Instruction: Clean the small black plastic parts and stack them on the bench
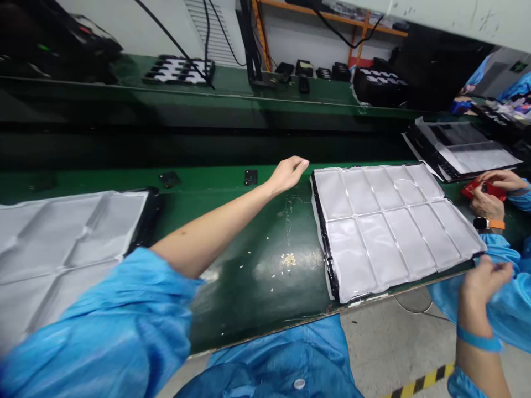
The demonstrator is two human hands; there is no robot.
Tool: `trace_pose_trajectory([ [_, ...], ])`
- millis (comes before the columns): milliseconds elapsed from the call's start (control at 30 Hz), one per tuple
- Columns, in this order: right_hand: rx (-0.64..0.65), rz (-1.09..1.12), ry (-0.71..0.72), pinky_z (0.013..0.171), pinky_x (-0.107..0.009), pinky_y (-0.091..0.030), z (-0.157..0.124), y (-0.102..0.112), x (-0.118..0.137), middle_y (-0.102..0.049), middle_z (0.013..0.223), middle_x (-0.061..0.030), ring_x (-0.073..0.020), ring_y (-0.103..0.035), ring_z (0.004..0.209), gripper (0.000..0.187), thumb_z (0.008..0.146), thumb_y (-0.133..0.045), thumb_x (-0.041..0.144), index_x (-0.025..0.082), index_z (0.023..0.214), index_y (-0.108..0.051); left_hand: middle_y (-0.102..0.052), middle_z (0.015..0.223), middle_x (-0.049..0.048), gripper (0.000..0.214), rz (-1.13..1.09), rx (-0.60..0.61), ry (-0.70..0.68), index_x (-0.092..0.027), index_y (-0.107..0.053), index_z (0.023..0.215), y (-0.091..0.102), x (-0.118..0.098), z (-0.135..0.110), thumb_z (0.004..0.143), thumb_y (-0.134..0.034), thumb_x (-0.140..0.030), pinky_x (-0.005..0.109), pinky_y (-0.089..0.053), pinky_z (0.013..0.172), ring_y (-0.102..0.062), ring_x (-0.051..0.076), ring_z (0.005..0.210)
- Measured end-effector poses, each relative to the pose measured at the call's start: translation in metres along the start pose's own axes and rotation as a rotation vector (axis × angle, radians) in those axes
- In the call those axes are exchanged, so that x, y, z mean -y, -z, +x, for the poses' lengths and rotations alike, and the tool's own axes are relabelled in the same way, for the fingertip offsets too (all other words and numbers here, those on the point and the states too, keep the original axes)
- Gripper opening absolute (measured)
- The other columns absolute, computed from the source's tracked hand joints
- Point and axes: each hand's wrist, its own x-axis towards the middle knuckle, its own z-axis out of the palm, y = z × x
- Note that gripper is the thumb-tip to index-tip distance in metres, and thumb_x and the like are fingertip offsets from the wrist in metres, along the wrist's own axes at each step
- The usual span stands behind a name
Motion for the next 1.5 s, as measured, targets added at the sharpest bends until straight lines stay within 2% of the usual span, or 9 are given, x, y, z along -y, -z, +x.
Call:
trace_pose_trajectory([
  [133, -0.003, 0.183, 0.121, 0.110, -0.071, -0.049, -0.084, 0.039, 0.051, -0.060, 0.147, -0.0211, -0.0435, -0.059, 0.137, 0.069, 0.083, -0.083, 0.053, 0.027, 0.144, -0.061, -0.056, 0.160, 0.0169, 0.057, 0.102, 0.096, -0.086, -0.010, -0.062, 0.144, 0.054, 0.040, -0.092, 0.103, -0.046, -0.046, 0.047, -0.029, 0.130, -0.044, 0.032, 0.154],
  [233, 0.306, 0.371, 0.251, 0.107, -0.078, -0.048, -0.182, 0.058, 0.106, -0.063, 0.145, -0.0211, -0.0454, -0.060, 0.136, 0.052, 0.096, -0.071, 0.036, 0.019, 0.145, -0.063, -0.039, 0.171, 0.0199, 0.072, 0.268, 0.165, -0.067, -0.006, -0.046, 0.158, 0.075, 0.078, -0.189, 0.103, -0.043, -0.052, 0.055, -0.019, 0.133, -0.028, 0.034, 0.162],
  [400, 0.927, 0.369, 0.433, 0.112, -0.060, -0.052, -0.283, 0.056, 0.166, -0.052, 0.159, -0.0179, -0.0339, -0.053, 0.146, 0.055, 0.106, -0.049, 0.015, 0.020, 0.161, -0.044, -0.029, 0.172, 0.0280, 0.075, 0.556, 0.040, 0.190, 0.002, -0.031, 0.164, 0.042, 0.080, -0.297, 0.108, -0.032, -0.049, 0.064, -0.023, 0.130, -0.025, 0.039, 0.162],
  [600, 1.064, 0.135, 0.465, 0.122, -0.068, -0.039, -0.309, 0.011, 0.169, -0.027, 0.175, -0.0185, -0.0347, -0.029, 0.161, 0.065, 0.113, -0.039, 0.025, 0.022, 0.172, -0.013, -0.026, 0.175, 0.0206, 0.069, 0.340, 0.097, 0.008, -0.007, -0.023, 0.168, -0.034, -0.002, -0.272, 0.110, -0.036, -0.041, 0.054, -0.022, 0.134, -0.018, 0.029, 0.165],
  [867, 0.983, -0.024, 0.529, 0.126, -0.072, -0.026, -0.330, -0.048, 0.155, -0.014, 0.178, -0.0235, -0.0419, -0.017, 0.164, 0.081, 0.112, -0.043, 0.047, 0.012, 0.173, -0.005, -0.027, 0.174, 0.0252, 0.066, 0.371, 0.047, 0.118, -0.003, -0.029, 0.166, 0.045, 0.080, -0.208, 0.111, -0.029, -0.039, 0.060, -0.021, 0.132, -0.020, 0.034, 0.164],
  [1000, 1.021, -0.024, 0.541, 0.127, -0.075, -0.022, -0.341, -0.056, 0.174, -0.009, 0.178, -0.0242, -0.0432, -0.010, 0.165, 0.081, 0.111, -0.044, 0.043, 0.010, 0.173, -0.002, -0.030, 0.173, 0.0237, 0.066, 0.360, 0.135, -0.019, -0.004, -0.035, 0.164, 0.027, 0.075, -0.183, 0.110, -0.034, -0.041, 0.058, -0.014, 0.134, -0.022, 0.034, 0.164],
  [1167, 1.202, 0.140, 0.533, 0.128, -0.062, -0.035, -0.332, -0.037, 0.191, -0.021, 0.179, -0.0144, -0.0322, -0.025, 0.164, 0.071, 0.113, -0.035, 0.028, 0.022, 0.174, 0.001, -0.034, 0.174, 0.0083, 0.060, 0.274, 0.329, -0.318, -0.017, -0.037, 0.166, -0.003, 0.033, -0.219, 0.111, -0.033, -0.042, 0.040, -0.018, 0.136, -0.025, 0.018, 0.163],
  [1333, 1.027, 0.055, 0.498, 0.128, -0.068, -0.030, -0.314, -0.054, 0.172, -0.014, 0.179, -0.0169, -0.0361, -0.023, 0.164, 0.073, 0.114, -0.038, 0.035, 0.020, 0.174, 0.002, -0.033, 0.175, 0.0072, 0.062, 0.374, 0.224, -0.152, -0.016, -0.037, 0.166, 0.058, 0.079, -0.202, 0.111, -0.029, -0.044, 0.038, -0.022, 0.135, -0.027, 0.019, 0.163],
  [1500, 1.036, 0.032, 0.548, 0.127, -0.073, -0.026, -0.329, -0.071, 0.172, -0.013, 0.179, -0.0176, -0.0408, -0.019, 0.164, 0.082, 0.111, -0.047, 0.042, 0.019, 0.174, 0.001, -0.032, 0.168, 0.0352, 0.075, 0.499, 0.000, 0.133, 0.014, -0.038, 0.155, 0.118, 0.147, -0.178, 0.106, -0.026, -0.041, 0.058, -0.025, 0.131, -0.028, 0.040, 0.161],
])
